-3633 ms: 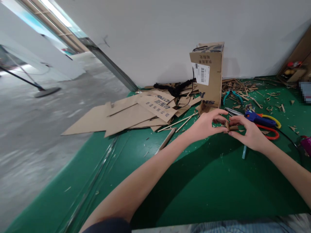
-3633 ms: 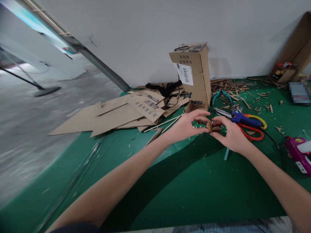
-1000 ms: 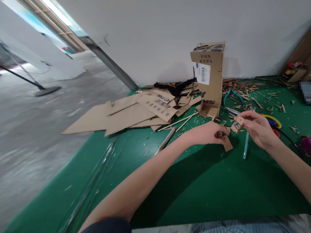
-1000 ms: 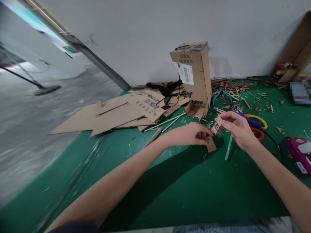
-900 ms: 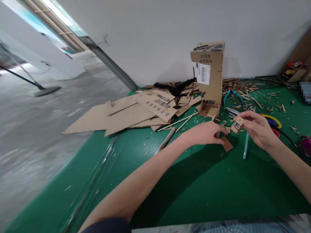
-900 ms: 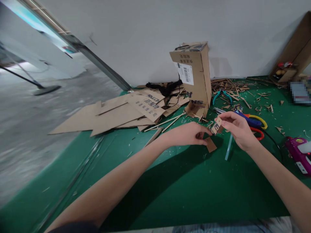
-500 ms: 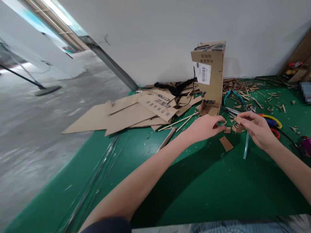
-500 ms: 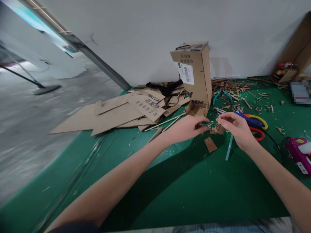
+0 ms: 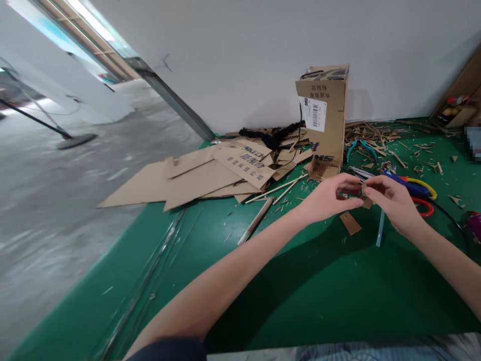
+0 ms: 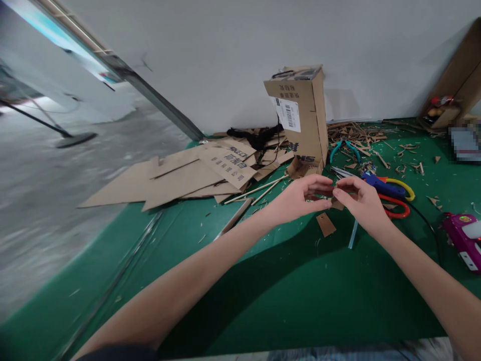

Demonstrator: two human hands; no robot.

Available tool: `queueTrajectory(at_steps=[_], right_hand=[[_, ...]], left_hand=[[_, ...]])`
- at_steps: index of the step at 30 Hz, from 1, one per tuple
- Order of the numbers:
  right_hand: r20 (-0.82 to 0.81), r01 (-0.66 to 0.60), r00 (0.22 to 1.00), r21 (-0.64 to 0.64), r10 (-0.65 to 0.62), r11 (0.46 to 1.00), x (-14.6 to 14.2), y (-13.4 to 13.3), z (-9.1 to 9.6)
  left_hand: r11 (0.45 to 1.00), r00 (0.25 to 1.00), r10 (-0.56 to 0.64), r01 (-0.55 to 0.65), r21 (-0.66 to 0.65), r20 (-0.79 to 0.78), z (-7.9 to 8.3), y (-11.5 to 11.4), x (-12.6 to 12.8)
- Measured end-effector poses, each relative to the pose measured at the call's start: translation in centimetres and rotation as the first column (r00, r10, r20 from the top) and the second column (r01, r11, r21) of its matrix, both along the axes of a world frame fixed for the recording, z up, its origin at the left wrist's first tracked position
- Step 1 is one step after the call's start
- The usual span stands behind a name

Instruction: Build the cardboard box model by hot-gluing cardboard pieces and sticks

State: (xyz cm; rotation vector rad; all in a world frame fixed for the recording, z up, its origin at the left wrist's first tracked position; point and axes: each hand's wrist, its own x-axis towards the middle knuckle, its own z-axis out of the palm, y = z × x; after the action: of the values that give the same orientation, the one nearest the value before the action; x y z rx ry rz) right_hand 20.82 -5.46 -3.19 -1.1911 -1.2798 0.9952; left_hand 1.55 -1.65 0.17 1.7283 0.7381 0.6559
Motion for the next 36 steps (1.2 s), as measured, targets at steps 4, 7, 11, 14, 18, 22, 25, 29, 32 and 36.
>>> queueTrajectory(at_steps=[4,7,11,14,18,22,25,29,32,36], right_hand=[[0.036,-0.014,0.999,0.020,0.013,1.000,-0.3,0.0,-0.1],[0.062,-0.040,0.997,0.040,0.037,0.998,-0.5,-0.1,-0.1],[0.094,-0.021,0.996,0.100,0.012,0.995,-0.3,-0.4,0.2],[0.208,-0.063,0.978,0.161,0.029,0.985,0.3,-0.7,0.5],[0.463,-0.170,0.886,0.243,0.040,0.955,0.9,-0.9,0.9],[0.601,-0.242,0.799,0.324,-0.001,0.915,0.7,-1.0,1.1],[0.634,-0.248,0.772,0.352,-0.035,0.902,0.5,-1.0,1.1],[0.642,-0.234,0.766,0.349,-0.049,0.908,0.6,-0.9,0.9],[0.642,-0.235,0.765,0.343,-0.044,0.909,0.7,-0.9,0.8],[0.651,-0.232,0.757,0.349,-0.057,0.908,0.6,-0.8,0.8]], left_hand=[[0.999,1.000,0.001,0.000,-0.033,0.013,-0.1,-0.1,0.2],[0.999,1.000,0.000,0.000,-0.050,-0.006,0.0,-0.2,0.3],[0.994,0.998,0.044,-0.039,-0.107,0.040,-0.2,0.3,0.1],[0.983,0.990,0.116,-0.103,-0.153,0.078,-0.3,0.9,-0.2],[0.976,0.985,0.141,-0.121,-0.180,0.103,-0.2,1.6,-0.8],[0.981,0.990,0.080,-0.057,-0.184,0.120,-0.5,1.9,-1.1],[0.984,0.991,0.058,-0.037,-0.174,0.118,-0.6,1.9,-1.1],[0.983,0.992,0.070,-0.051,-0.175,0.101,-0.6,1.8,-1.0],[0.984,0.992,0.081,-0.064,-0.163,0.095,-0.7,1.8,-1.0],[0.987,0.993,0.085,-0.072,-0.142,0.087,-0.8,1.7,-0.8]])
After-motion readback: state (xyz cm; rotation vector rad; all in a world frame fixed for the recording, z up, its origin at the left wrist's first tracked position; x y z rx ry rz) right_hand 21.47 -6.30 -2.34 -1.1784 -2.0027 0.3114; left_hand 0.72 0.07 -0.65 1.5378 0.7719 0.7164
